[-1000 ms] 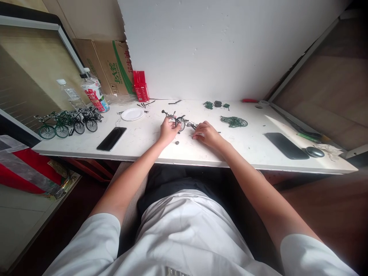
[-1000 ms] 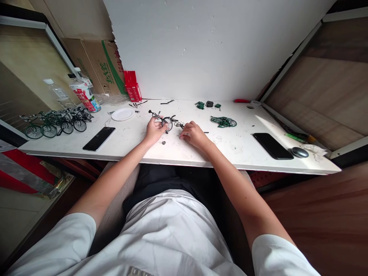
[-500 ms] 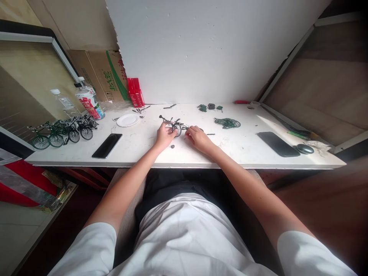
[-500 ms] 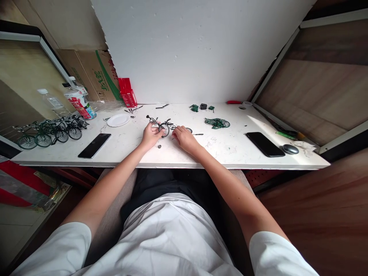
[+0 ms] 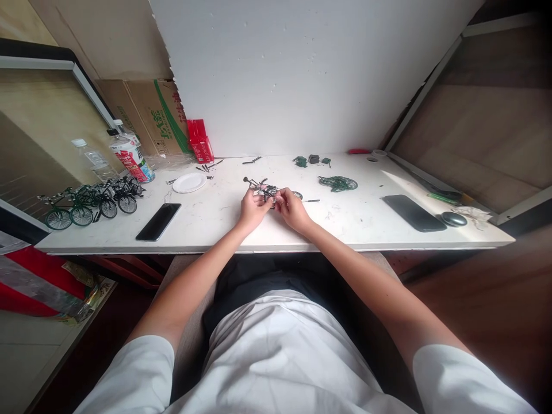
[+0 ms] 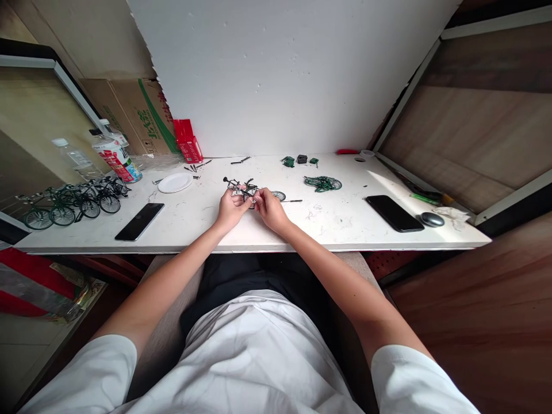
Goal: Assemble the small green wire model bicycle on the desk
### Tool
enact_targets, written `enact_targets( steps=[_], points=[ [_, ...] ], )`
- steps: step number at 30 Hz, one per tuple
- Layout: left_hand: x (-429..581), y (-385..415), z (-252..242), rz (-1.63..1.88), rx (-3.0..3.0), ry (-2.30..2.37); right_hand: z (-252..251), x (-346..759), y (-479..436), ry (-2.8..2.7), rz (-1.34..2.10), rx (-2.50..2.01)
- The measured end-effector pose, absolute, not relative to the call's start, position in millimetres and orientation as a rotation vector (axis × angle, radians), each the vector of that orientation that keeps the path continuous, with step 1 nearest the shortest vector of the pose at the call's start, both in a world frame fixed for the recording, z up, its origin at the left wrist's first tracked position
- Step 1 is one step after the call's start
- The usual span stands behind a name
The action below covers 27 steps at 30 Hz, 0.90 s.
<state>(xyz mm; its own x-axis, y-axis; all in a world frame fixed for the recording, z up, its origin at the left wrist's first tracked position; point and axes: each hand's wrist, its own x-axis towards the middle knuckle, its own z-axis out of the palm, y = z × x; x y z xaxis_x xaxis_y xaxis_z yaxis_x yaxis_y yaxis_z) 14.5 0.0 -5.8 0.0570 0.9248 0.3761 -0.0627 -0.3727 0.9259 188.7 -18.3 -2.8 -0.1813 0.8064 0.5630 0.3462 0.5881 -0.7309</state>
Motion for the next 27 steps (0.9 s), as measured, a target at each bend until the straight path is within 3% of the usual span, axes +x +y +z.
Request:
enact_targets(
  steps=[27],
  points=[
    [16.4, 4.1, -15.4, 1.484, 1.429, 0.916, -5.5, 191.5, -16.2, -1.835, 0.492, -1.092]
  ],
)
